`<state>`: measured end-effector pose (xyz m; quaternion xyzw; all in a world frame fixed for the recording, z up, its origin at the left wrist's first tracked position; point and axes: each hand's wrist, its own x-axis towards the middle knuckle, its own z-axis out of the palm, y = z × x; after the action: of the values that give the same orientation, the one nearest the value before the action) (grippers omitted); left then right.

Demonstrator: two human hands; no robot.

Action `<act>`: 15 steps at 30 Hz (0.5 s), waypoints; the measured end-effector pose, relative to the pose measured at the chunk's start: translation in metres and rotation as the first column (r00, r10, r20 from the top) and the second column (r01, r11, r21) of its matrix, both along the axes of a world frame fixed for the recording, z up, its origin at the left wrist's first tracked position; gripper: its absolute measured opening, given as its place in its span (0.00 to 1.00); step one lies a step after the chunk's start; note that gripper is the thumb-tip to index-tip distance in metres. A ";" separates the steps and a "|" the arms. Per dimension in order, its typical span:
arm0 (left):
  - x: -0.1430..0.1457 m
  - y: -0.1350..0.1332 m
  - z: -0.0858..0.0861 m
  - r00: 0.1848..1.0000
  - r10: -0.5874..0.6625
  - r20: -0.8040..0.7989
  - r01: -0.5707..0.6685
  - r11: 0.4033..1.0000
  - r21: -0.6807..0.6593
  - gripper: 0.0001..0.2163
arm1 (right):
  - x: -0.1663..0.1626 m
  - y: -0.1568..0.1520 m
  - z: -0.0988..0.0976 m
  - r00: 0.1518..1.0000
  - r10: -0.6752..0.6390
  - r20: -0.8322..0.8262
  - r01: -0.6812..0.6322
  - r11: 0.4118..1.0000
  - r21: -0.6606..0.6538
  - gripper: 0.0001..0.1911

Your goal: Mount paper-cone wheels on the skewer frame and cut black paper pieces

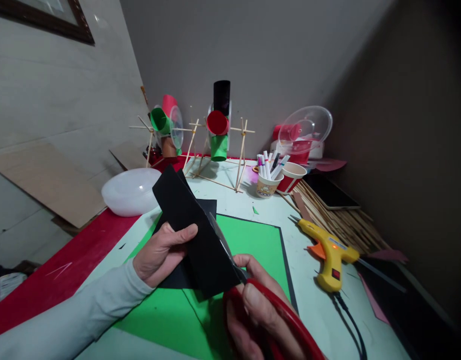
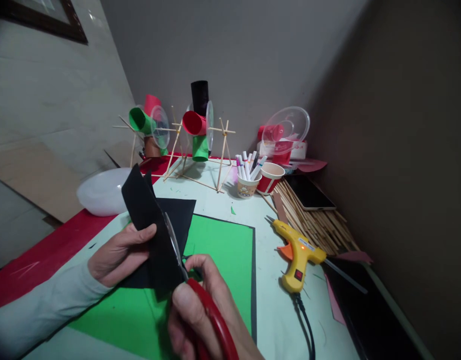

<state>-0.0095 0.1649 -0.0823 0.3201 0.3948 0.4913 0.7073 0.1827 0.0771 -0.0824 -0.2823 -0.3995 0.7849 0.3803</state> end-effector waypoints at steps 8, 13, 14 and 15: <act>0.005 -0.006 0.006 0.998 -0.048 0.049 0.045 0.998 0.052 0.12 | 0.001 0.002 0.001 1.000 0.011 0.023 -0.011 1.000 -0.005 0.40; 0.005 -0.006 0.006 0.998 -0.047 0.049 0.043 0.996 0.078 0.13 | -0.001 -0.004 0.005 0.996 -0.061 0.069 0.063 0.998 -0.020 0.39; 0.006 -0.006 0.006 0.998 -0.044 0.042 0.041 0.996 0.083 0.12 | -0.001 -0.004 0.004 0.996 -0.057 0.070 0.058 0.998 -0.017 0.40; 0.006 -0.007 0.006 0.999 -0.042 0.034 0.039 0.995 0.090 0.13 | -0.001 -0.002 0.003 0.997 -0.043 0.070 0.044 0.999 -0.015 0.42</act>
<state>-0.0034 0.1583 -0.0765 0.3502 0.3531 0.4996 0.7093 0.1814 0.0747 -0.0790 -0.3214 -0.3997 0.7693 0.3809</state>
